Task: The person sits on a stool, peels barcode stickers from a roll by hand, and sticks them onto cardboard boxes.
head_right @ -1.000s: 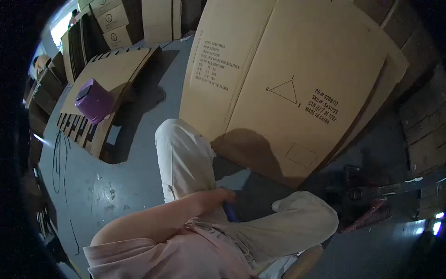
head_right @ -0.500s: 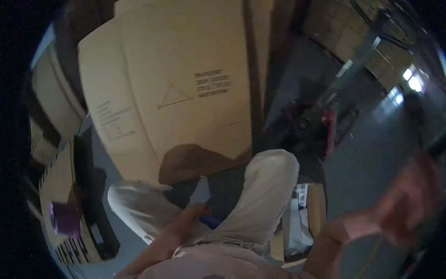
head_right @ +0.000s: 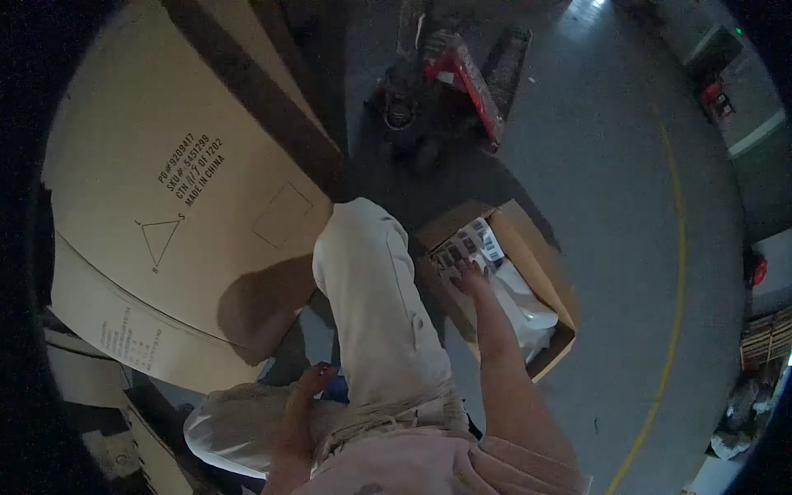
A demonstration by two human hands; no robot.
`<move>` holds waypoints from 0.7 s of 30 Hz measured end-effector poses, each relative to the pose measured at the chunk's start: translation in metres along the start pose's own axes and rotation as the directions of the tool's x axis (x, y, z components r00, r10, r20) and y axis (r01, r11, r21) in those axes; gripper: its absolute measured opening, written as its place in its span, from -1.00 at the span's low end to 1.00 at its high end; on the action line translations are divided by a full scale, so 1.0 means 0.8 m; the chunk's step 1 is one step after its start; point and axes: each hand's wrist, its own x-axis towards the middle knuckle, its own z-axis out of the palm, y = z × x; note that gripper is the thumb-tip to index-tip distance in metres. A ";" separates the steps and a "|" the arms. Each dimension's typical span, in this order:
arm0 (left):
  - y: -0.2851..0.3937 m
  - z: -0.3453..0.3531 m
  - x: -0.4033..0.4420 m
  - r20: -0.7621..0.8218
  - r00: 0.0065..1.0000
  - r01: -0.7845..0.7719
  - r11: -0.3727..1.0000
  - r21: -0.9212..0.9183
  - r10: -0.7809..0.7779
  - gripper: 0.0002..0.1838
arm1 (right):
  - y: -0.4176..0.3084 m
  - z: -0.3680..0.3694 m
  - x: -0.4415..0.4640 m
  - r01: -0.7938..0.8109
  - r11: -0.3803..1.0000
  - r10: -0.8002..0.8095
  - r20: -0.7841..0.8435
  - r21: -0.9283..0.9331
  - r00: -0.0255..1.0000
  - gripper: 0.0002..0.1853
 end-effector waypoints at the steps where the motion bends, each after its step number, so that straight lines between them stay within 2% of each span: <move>1: 0.006 -0.003 -0.008 -0.008 0.998 0.065 0.997 -0.031 -0.066 -0.54 | 0.004 0.014 -0.016 -0.013 1.000 0.013 0.020 0.014 1.000 -0.33; 3: 0.016 -0.008 -0.011 -0.014 0.991 0.130 0.990 -0.056 -0.131 -0.54 | 0.017 0.044 -0.038 -0.085 0.967 0.065 -0.088 -0.239 0.994 -0.31; 5: 0.001 0.000 -0.016 -0.028 0.999 0.037 0.996 0.078 -0.035 -0.53 | 0.042 0.069 -0.043 -0.147 0.961 0.118 -0.133 -0.236 0.984 -0.31; 6: 0.001 -0.003 -0.020 -0.010 0.999 0.043 0.996 0.079 -0.042 -0.53 | 0.054 0.082 -0.047 -0.204 0.950 0.165 -0.178 -0.234 0.970 -0.31; 7: 0.005 -0.013 -0.030 0.080 0.995 0.059 0.996 0.064 -0.064 -0.54 | 0.055 0.076 -0.038 -0.209 0.949 0.174 -0.162 -0.235 0.971 -0.31; 9: 0.040 -0.046 -0.053 0.176 0.981 0.079 0.996 0.051 -0.087 -0.54 | 0.028 0.008 0.000 -0.166 0.968 0.193 0.129 -0.190 0.973 -0.33; 11: 0.090 -0.082 -0.073 0.155 0.988 -0.071 0.959 0.275 0.028 -0.61 | 0.004 -0.042 0.018 -0.270 0.940 0.309 -0.184 0.209 0.933 -0.37; 12: 0.077 -0.083 -0.071 0.153 0.988 -0.067 0.960 0.271 0.026 -0.61 | 0.000 -0.058 0.029 -0.231 0.946 0.308 -0.412 0.227 0.857 -0.37; 13: 0.055 -0.088 -0.072 0.148 0.987 -0.101 0.958 0.268 0.063 -0.63 | -0.004 -0.067 0.042 -0.185 0.954 0.294 -0.615 0.236 0.732 -0.36; 14: 0.035 -0.088 -0.073 0.144 0.984 -0.136 0.954 0.266 0.100 -0.65 | -0.001 -0.068 0.060 -0.180 0.956 0.287 -0.613 0.233 0.736 -0.36; 15: 0.050 -0.100 -0.077 0.138 0.986 -0.129 0.956 0.263 0.095 -0.65 | 0.016 -0.055 0.091 0.108 0.939 0.166 -0.703 0.327 0.692 -0.34; 16: 0.083 -0.122 -0.082 0.155 0.988 -0.052 0.968 0.246 0.014 -0.64 | 0.036 -0.039 0.121 0.393 0.841 0.068 -0.793 0.372 0.606 -0.32; 17: 0.102 -0.136 -0.082 0.172 0.983 0.026 0.974 0.225 -0.066 -0.63 | 0.056 -0.022 0.145 0.440 0.795 0.051 -0.768 0.418 0.638 -0.39; 19: 0.087 -0.142 -0.079 0.177 0.984 -0.002 0.983 0.186 -0.032 -0.63 | 0.091 -0.014 0.172 0.337 0.797 0.013 -0.571 0.502 0.821 -0.54; 20: 0.082 -0.142 -0.079 0.169 0.985 -0.009 0.987 0.162 -0.019 -0.63 | 0.063 -0.039 0.136 0.126 0.938 0.094 -0.586 0.324 0.805 -0.68; 21: 0.079 -0.142 -0.081 0.161 0.987 -0.016 0.990 0.138 -0.006 -0.62 | 0.052 -0.052 0.117 0.340 0.848 0.010 -0.655 0.405 0.756 -0.68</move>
